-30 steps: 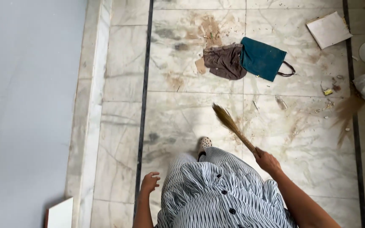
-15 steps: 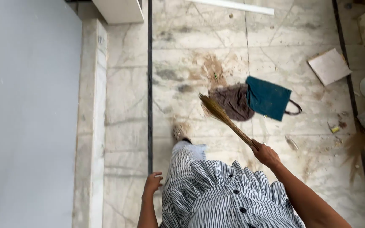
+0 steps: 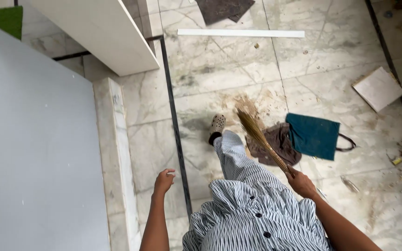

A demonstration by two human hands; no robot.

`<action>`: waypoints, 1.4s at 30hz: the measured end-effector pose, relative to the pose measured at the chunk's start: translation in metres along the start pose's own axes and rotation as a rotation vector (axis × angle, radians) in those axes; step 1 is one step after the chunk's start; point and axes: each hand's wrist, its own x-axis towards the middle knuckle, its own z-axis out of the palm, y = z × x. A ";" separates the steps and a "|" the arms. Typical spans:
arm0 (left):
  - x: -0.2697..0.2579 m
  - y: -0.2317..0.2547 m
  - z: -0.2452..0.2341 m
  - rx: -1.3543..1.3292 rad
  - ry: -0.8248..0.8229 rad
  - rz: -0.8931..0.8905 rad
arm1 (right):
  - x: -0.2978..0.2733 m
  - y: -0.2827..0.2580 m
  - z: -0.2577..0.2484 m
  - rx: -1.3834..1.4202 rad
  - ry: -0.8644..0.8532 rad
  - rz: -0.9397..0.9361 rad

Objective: The person picks up strips and tiles from the floor by hand and places them into a pile while holding a broom.

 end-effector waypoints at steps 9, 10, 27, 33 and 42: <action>0.166 0.150 -0.070 0.306 -0.144 -0.236 | 0.150 -0.144 -0.106 0.097 -0.058 0.132; 0.183 0.166 -0.078 0.326 -0.105 -0.173 | 0.167 -0.157 -0.121 0.073 -0.032 0.084; 0.659 0.440 -0.126 0.424 -0.038 -0.112 | 0.432 -0.513 -0.340 0.186 -0.078 0.008; 0.794 0.503 -0.154 0.455 -0.134 -0.164 | 0.561 -0.643 -0.324 0.095 -0.118 -0.153; 1.052 0.506 -0.101 0.570 -0.206 0.006 | 0.753 -0.591 -0.257 0.074 -0.360 0.100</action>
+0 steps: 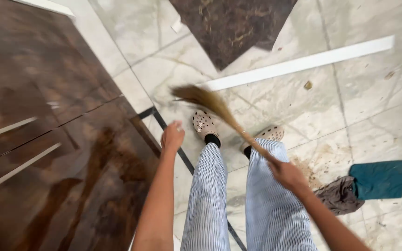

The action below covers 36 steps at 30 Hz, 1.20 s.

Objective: The person picks up strips and tiles from the floor by hand and places them into a pile while holding a broom.

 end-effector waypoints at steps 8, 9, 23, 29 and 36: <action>0.222 -0.031 0.099 0.262 0.333 0.148 | 0.098 0.099 0.027 -0.267 -0.081 -0.265; 0.239 -0.037 0.111 0.343 0.381 0.192 | 0.114 0.100 0.042 -0.263 -0.057 -0.318; 0.275 -0.033 0.157 1.001 0.264 0.262 | 0.208 0.068 0.096 -0.245 -0.121 -0.501; 0.230 -0.009 0.097 0.968 0.335 0.389 | 0.150 0.103 0.067 -0.265 -0.110 -0.421; 0.158 0.043 -0.005 -0.128 -0.011 0.233 | -0.033 0.201 0.011 -0.098 0.162 -0.101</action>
